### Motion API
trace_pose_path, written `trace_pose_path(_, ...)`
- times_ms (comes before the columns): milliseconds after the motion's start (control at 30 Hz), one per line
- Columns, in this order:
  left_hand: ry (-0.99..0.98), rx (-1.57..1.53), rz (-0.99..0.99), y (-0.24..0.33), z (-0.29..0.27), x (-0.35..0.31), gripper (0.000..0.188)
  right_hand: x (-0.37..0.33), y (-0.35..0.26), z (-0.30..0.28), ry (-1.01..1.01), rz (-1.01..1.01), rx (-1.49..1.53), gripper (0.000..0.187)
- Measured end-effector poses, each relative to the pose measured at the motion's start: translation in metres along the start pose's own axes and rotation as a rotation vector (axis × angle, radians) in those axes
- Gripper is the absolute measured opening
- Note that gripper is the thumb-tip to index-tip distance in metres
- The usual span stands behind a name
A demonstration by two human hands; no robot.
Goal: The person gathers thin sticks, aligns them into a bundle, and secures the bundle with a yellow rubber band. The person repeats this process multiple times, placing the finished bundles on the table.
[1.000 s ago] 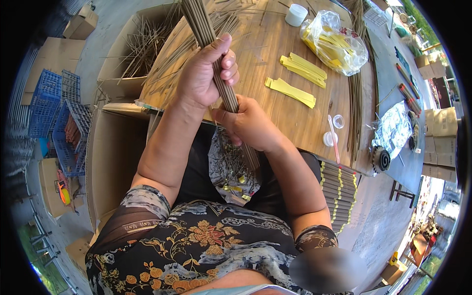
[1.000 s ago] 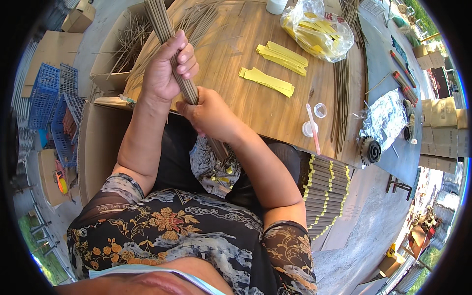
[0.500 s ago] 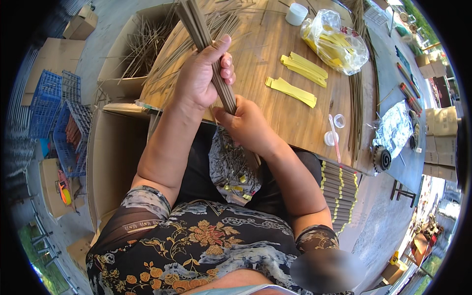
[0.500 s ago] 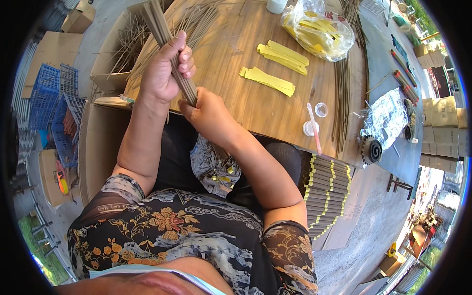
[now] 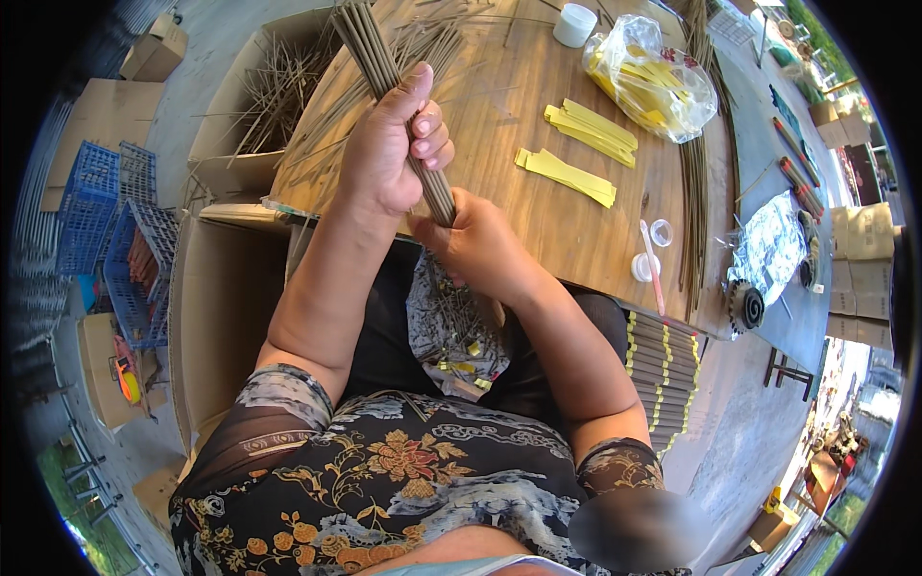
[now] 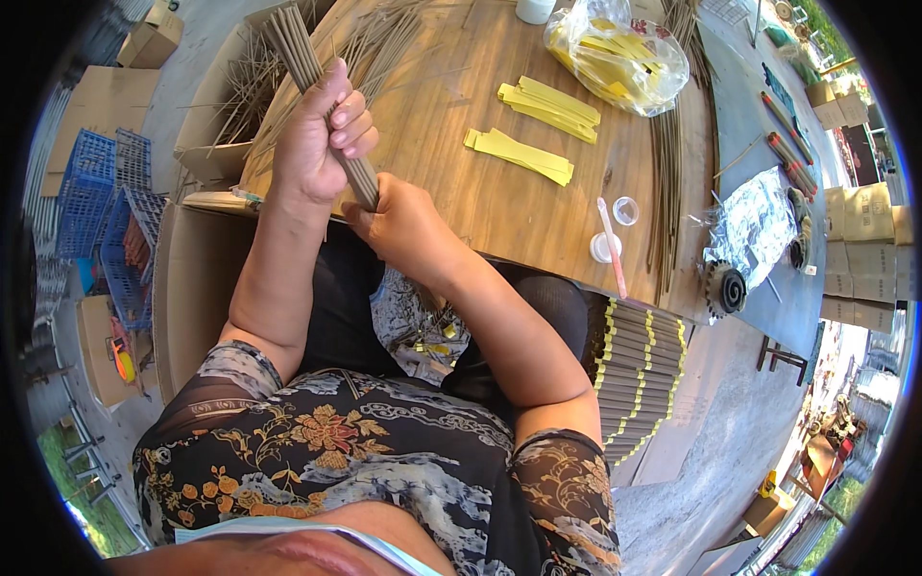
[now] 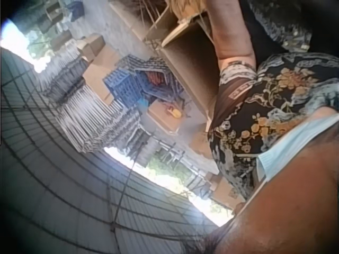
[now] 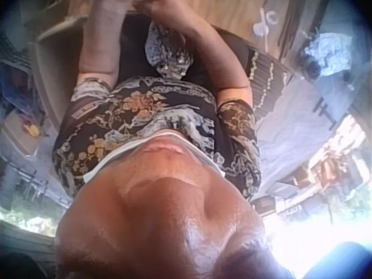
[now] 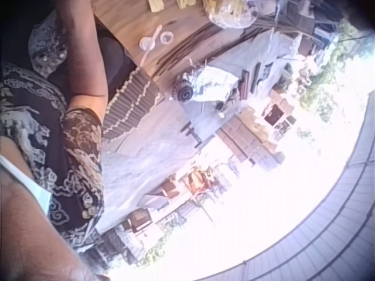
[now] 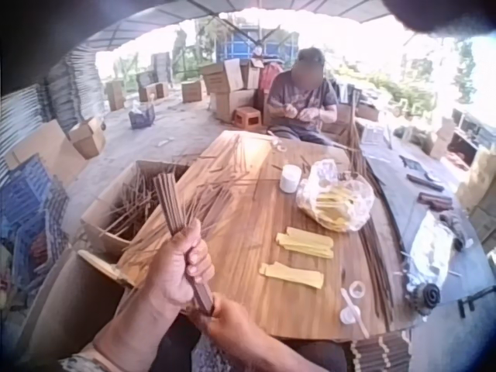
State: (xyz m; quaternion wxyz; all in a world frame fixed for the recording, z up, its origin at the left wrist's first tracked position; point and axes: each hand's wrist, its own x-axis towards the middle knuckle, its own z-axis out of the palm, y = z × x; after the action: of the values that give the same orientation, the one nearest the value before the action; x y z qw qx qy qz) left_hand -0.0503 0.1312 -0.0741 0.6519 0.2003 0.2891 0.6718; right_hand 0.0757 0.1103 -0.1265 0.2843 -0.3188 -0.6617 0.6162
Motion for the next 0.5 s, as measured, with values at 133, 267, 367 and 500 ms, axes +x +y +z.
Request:
trace_pose_path(133,-0.344,-0.183,-0.059,0.006,-0.011,0.002,0.029,-0.006,-0.037,-0.014,-0.342,0.373,0.372,0.024)
trace_pose_path(267,-0.007,0.077,0.036,0.004,0.008,-0.004,0.025,-0.004,-0.025,-0.003,-0.074,0.210,0.040,0.025)
trace_pose_path(367,0.056,0.210,0.243,0.001,0.025,-0.019,0.022,-0.003,-0.013,0.000,0.100,-0.104,-0.084,0.023)
trace_pose_path(500,-0.279,0.342,0.535,0.016,0.050,-0.045,0.022,-0.003,-0.038,-0.003,0.169,-0.411,-0.218,0.018)
